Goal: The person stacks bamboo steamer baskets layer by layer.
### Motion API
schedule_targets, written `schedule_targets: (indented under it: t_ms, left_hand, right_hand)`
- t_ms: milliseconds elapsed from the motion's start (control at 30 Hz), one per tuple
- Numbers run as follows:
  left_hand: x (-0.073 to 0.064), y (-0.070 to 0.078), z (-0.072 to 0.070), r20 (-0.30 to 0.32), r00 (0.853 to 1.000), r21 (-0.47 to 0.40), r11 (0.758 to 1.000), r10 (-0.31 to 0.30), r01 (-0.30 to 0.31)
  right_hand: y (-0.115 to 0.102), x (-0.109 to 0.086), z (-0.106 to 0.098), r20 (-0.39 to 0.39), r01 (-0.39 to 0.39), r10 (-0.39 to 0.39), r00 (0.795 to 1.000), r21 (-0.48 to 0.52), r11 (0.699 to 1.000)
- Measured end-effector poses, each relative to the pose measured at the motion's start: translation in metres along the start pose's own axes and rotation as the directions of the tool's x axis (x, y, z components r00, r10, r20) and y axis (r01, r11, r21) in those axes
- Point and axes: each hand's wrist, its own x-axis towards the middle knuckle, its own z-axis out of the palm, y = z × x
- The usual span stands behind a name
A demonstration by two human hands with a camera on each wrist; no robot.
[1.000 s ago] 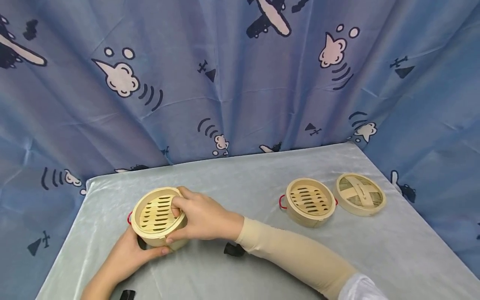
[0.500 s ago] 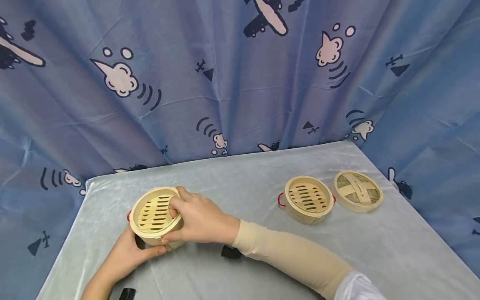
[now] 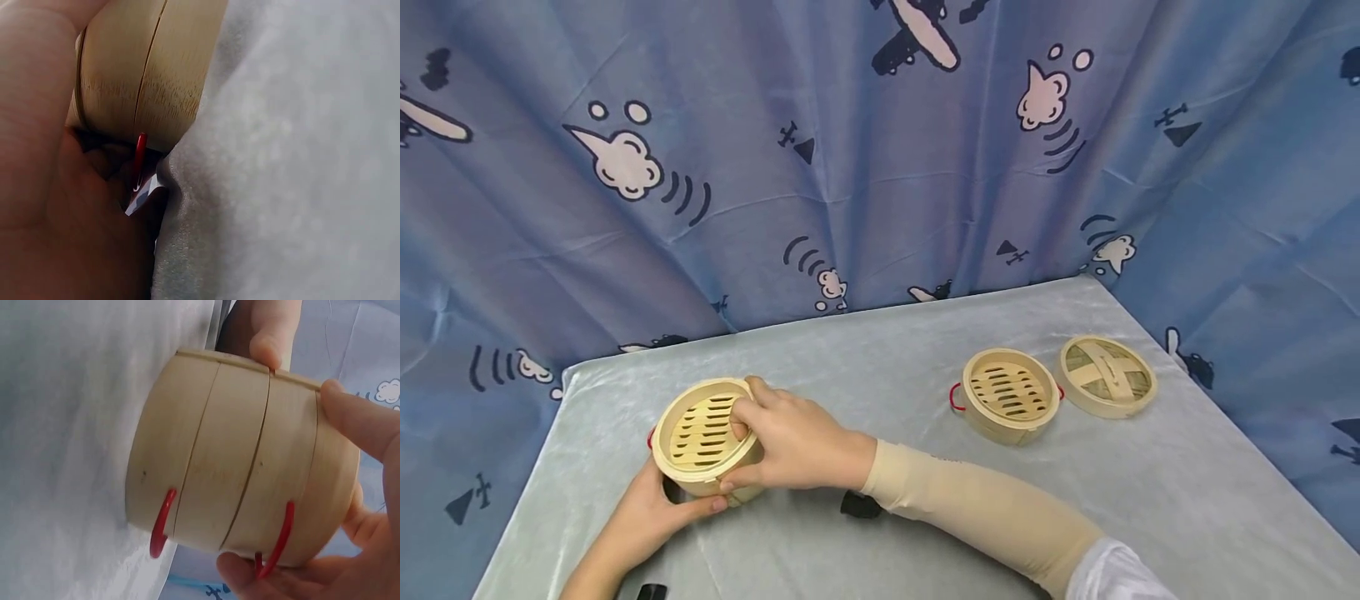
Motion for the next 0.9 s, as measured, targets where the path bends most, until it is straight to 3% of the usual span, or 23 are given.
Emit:
schedule_targets:
  t_ms: [267, 500, 733, 900]
  left_hand:
    - [-0.001, -0.003, -0.001, -0.024, 0.999, 0.047, 0.998, 0.038, -0.037]
    - [-0.002, -0.004, -0.003, -0.020, 0.997, 0.027, 0.997, 0.070, -0.070]
    - [-0.005, -0.003, 0.003, -0.019, 0.999, 0.013, 0.999, 0.043, -0.043]
    - [-0.005, -0.001, 0.008, -0.015, 1.000, 0.043, 0.999, 0.021, -0.020]
  right_hand:
    - [0.014, -0.004, -0.014, 0.035, 0.079, -0.085, 0.996, 0.138, 0.987]
    - [0.025, -0.015, -0.032, 0.031, 0.097, -0.102, 0.994, 0.130, 0.987]
    - [0.045, -0.035, -0.047, -0.076, 0.165, -0.156, 0.985, 0.129, 0.978]
    - [0.061, -0.057, -0.060, -0.095, 0.099, -0.093, 0.991, 0.052, 0.994]
